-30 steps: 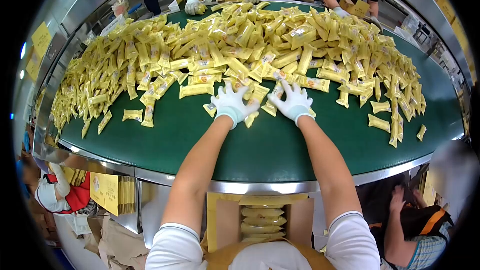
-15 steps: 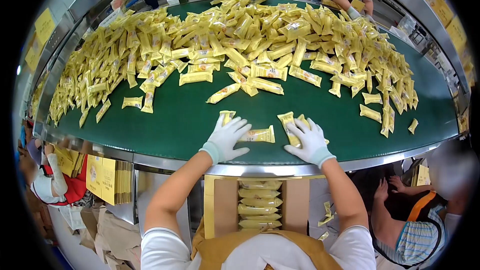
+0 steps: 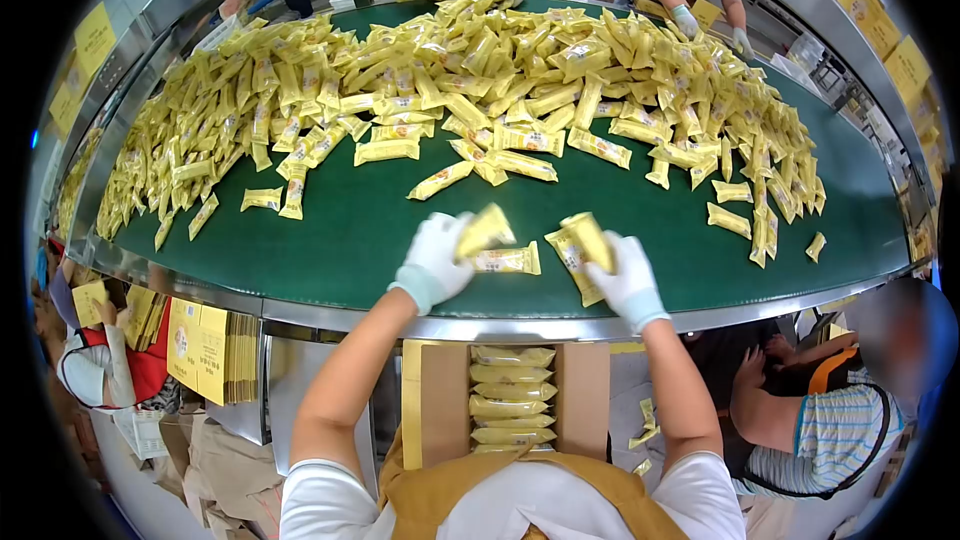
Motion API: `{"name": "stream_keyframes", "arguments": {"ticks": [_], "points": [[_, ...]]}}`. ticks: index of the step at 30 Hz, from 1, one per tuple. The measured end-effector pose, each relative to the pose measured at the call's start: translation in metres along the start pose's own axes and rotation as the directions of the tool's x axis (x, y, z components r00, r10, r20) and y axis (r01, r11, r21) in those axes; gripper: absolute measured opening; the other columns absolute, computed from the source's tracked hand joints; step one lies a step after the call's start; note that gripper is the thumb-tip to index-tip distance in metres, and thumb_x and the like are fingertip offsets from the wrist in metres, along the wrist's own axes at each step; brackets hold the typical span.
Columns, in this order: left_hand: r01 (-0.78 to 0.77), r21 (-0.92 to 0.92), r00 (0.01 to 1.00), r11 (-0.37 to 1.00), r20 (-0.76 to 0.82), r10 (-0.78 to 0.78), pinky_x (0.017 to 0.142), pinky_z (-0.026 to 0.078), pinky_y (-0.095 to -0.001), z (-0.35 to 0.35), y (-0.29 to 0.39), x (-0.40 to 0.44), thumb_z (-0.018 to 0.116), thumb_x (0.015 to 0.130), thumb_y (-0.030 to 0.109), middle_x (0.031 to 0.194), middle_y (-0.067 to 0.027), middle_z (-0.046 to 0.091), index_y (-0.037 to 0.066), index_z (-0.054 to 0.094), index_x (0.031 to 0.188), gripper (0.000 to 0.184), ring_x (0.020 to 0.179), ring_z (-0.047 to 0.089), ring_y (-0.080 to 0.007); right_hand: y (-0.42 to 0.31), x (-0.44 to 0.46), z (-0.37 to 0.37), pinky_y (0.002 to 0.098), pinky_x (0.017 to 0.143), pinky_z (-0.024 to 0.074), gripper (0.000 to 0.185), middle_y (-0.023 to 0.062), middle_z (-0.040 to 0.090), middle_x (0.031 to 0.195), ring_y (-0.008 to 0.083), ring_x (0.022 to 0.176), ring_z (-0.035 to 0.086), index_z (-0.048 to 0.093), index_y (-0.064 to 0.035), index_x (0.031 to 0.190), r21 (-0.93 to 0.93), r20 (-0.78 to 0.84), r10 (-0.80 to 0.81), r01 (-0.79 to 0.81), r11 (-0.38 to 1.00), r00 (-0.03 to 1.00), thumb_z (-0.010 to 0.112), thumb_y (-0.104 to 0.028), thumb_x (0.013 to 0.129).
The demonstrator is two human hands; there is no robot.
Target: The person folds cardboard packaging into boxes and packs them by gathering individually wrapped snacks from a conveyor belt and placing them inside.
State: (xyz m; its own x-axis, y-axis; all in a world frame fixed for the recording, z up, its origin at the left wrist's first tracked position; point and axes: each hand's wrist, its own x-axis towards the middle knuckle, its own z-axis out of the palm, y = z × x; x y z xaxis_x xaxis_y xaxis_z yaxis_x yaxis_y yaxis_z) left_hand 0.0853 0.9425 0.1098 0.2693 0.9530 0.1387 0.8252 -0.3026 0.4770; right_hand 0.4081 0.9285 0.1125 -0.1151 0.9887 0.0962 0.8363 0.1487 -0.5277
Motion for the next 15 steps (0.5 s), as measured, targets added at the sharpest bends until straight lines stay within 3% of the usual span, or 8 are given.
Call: {"name": "stream_keyframes", "arguments": {"ticks": [1, 3, 4, 7, 9, 11, 12, 15], "points": [[-0.048, 0.018, 0.99, 0.999, 0.133, 0.045, 0.099, 0.044, -0.0457, 0.0, 0.016, 0.002, 0.066, 0.076, 0.018, 0.12, -0.02, 0.054, 0.006, 0.055, 0.134, 0.06, 0.112, 0.052, -0.0382, -0.006, 0.003, 0.013, 0.0458, 0.091, 0.0493, 0.055, 0.0228, 0.058, 0.105, 0.0392, 0.103, 0.058, 0.06, 0.0016, 0.121, -0.089, 0.133, 0.049, -0.037, 0.995, 0.99, 0.078, -0.03, 0.079], [-0.157, 0.143, 0.946, 0.977, 0.306, 0.107, 0.103, 0.041, -0.0438, 0.017, 0.028, 0.005, 0.072, 0.075, 0.025, 0.121, -0.0191, 0.054, 0.006, 0.057, 0.132, 0.062, 0.115, 0.051, -0.0373, -0.006, 0.003, 0.039, 0.044, 0.091, 0.0516, 0.049, 0.0192, 0.057, 0.11, 0.037, 0.105, 0.059, 0.061, 0.0002, 0.099, -0.319, 0.159, 0.152, -0.095, 0.943, 0.976, 0.079, -0.04, 0.077], [-0.22, 0.115, 0.951, 0.969, 0.247, 0.186, 0.107, 0.039, -0.043, 0.035, 0.018, 0.007, 0.074, 0.077, 0.031, 0.121, -0.0183, 0.055, 0.007, 0.06, 0.128, 0.058, 0.12, 0.051, -0.0368, -0.004, 0.004, 0.039, 0.0438, 0.09, 0.0519, 0.048, 0.0196, 0.057, 0.11, 0.0366, 0.103, 0.059, 0.06, 0.0006, 0.101, -0.335, 0.147, 0.132, -0.076, 0.939, 0.98, 0.08, -0.036, 0.077], [-0.33, 0.152, 0.94, 0.932, 0.138, 0.311, 0.104, 0.043, -0.0441, 0.049, -0.002, 0.01, 0.075, 0.078, 0.028, 0.129, -0.0167, 0.057, 0.007, 0.063, 0.122, 0.05, 0.123, 0.053, -0.0346, 0.019, 0.005, 0.042, 0.0436, 0.088, 0.0522, 0.045, 0.0186, 0.058, 0.109, 0.0357, 0.1, 0.059, 0.058, 0.0, 0.106, -0.326, 0.063, 0.042, -0.019, 0.945, 0.997, 0.08, -0.025, 0.075], [-0.174, 0.194, 0.915, 0.966, 0.393, 0.086, 0.102, 0.045, -0.0416, 0.028, 0.003, 0.017, 0.076, 0.08, 0.031, 0.128, -0.0104, 0.061, 0.01, 0.063, 0.12, 0.047, 0.119, 0.057, -0.0287, 0.039, -0.001, 0.036, 0.0436, 0.086, 0.052, 0.045, 0.017, 0.058, 0.108, 0.0348, 0.098, 0.059, 0.057, -0.0011, 0.108, -0.338, 0.024, -0.059, 0.064, 0.939, 0.998, 0.079, -0.019, 0.074], [-0.244, 0.364, 0.92, 0.899, 0.38, 0.095, 0.096, 0.046, -0.0404, 0.02, -0.001, 0.009, 0.078, 0.079, 0.041, 0.117, -0.0099, 0.063, 0.01, 0.059, 0.126, 0.06, 0.109, 0.06, -0.029, 0.048, -0.011, 0.026, 0.0436, 0.084, 0.0516, 0.046, 0.0151, 0.059, 0.106, 0.0337, 0.096, 0.059, 0.055, -0.0024, 0.11, -0.379, 0.028, -0.195, 0.191, 0.905, 0.98, 0.079, -0.014, 0.072], [-0.25, 0.371, 0.924, 0.894, 0.368, 0.106, 0.095, 0.046, -0.0405, 0.02, 0.002, 0.004, 0.078, 0.078, 0.044, 0.114, -0.0105, 0.062, 0.009, 0.058, 0.128, 0.064, 0.107, 0.059, -0.0291, 0.052, -0.017, 0.022, 0.0431, 0.084, 0.0486, 0.052, 0.0116, 0.059, 0.103, 0.0308, 0.093, 0.059, 0.055, -0.0023, 0.116, -0.39, 0.052, -0.285, 0.283, 0.876, 0.957, 0.079, -0.02, 0.074], [-0.257, 0.375, 0.94, 0.89, 0.312, 0.14, 0.094, 0.045, -0.0406, 0.01, 0.018, -0.013, 0.077, 0.076, 0.052, 0.109, -0.0125, 0.06, 0.006, 0.054, 0.133, 0.077, 0.103, 0.058, -0.0299, 0.019, -0.03, 0.008, 0.0426, 0.085, 0.0452, 0.064, 0.0114, 0.058, 0.1, 0.0297, 0.092, 0.057, 0.053, -0.0004, 0.127, -0.416, 0.083, -0.278, 0.287, 0.863, 0.957, 0.077, -0.03, 0.076]]}}
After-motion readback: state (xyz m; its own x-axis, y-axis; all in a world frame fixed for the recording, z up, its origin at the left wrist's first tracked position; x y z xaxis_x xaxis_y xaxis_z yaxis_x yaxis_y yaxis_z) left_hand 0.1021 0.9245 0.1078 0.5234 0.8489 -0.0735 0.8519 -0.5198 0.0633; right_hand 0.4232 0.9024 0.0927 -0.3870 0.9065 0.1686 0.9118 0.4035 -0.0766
